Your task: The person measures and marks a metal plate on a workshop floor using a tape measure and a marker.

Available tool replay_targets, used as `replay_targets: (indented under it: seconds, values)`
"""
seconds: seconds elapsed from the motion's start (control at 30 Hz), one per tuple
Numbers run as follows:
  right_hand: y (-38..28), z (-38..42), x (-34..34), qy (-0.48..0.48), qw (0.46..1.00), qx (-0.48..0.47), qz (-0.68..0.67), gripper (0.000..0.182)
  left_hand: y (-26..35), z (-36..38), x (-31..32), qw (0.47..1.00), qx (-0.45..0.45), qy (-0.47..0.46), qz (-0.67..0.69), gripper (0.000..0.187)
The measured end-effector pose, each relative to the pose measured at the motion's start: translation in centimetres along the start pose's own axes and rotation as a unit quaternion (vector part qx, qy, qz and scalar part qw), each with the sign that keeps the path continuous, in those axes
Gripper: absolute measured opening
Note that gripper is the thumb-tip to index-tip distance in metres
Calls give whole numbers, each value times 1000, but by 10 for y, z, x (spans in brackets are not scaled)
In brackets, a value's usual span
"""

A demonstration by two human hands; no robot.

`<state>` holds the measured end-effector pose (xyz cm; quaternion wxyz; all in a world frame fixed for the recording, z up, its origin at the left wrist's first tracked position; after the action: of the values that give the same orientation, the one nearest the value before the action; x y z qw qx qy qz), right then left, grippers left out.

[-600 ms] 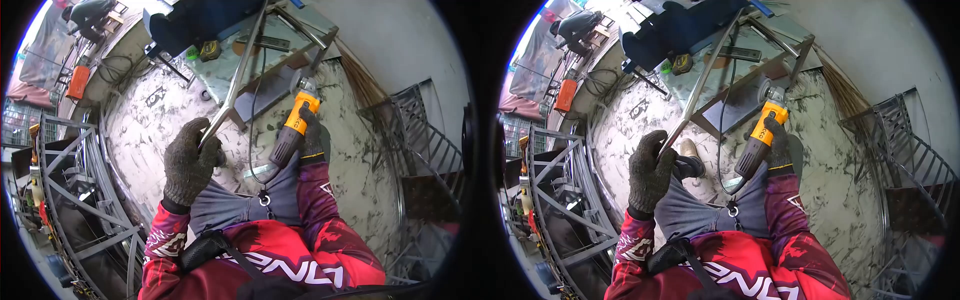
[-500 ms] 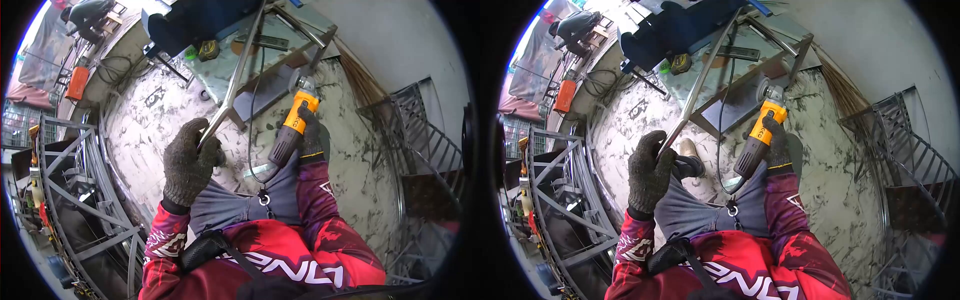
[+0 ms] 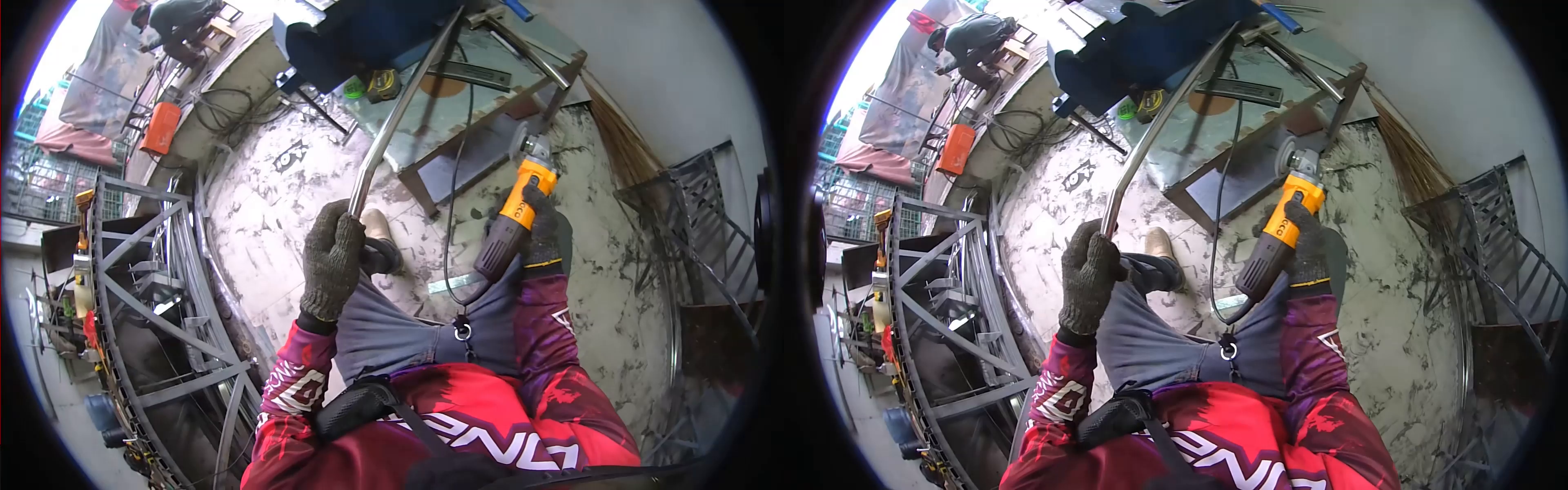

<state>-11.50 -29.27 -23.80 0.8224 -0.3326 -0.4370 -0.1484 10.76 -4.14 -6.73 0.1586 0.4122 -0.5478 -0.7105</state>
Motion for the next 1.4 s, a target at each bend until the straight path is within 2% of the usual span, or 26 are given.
replay_targets:
  seconds: [0.1,0.33,0.57,0.63,0.7,0.8,0.83,0.9,1.1,1.2,1.27,1.3,1.37,1.4]
  values:
    - [-2,2,-2,28,999,-8,17,46,-22,0,-3,1000,-28,3,12,32]
    - [4,0,-3,21,1000,9,21,46,-37,0,-8,998,-58,20,-7,30]
    - [-1,6,0,36,999,-5,29,48,-43,-1,14,998,-45,2,45,28]
    - [4,12,13,-55,998,31,-18,52,-30,-7,20,997,-30,1,-71,22]
    - [8,18,14,-89,995,28,-25,53,-79,-30,32,999,-4,-14,-39,24]
    - [-3,61,47,-144,988,-51,-2,51,-87,-44,37,981,27,-11,-193,33]
    - [-2,67,41,-143,988,-57,6,51,-88,-46,38,982,30,-14,-185,33]
    - [0,70,11,-72,994,-83,21,57,-89,-50,37,959,54,-9,-279,35]
    - [2,61,-11,-62,995,-74,31,58,-112,-63,32,965,21,-8,-261,41]
    - [4,61,-4,-69,993,-86,51,57,-107,-58,24,979,12,-5,-204,45]
    - [6,63,2,-71,992,-89,61,57,-79,-45,6,946,102,122,-281,51]
    - [6,63,3,-72,992,-91,58,57,-71,-41,4,948,100,126,-277,51]
    - [5,67,8,-69,992,-93,58,57,-17,-13,-8,911,246,219,-248,52]
    - [6,72,22,-90,992,-80,49,52,1,-4,5,912,294,183,-219,56]
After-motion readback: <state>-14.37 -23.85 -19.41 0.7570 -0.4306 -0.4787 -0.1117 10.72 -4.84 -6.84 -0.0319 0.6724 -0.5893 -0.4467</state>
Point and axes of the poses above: each hand's wrist, its own z-axis away from the middle knuckle, its own x-axis out of the palm, y = z × x, the point moved 10 cm from there along -z, towards the middle knuckle, and after that the axes turned 9 degrees about -z, right-handed, at the moved point
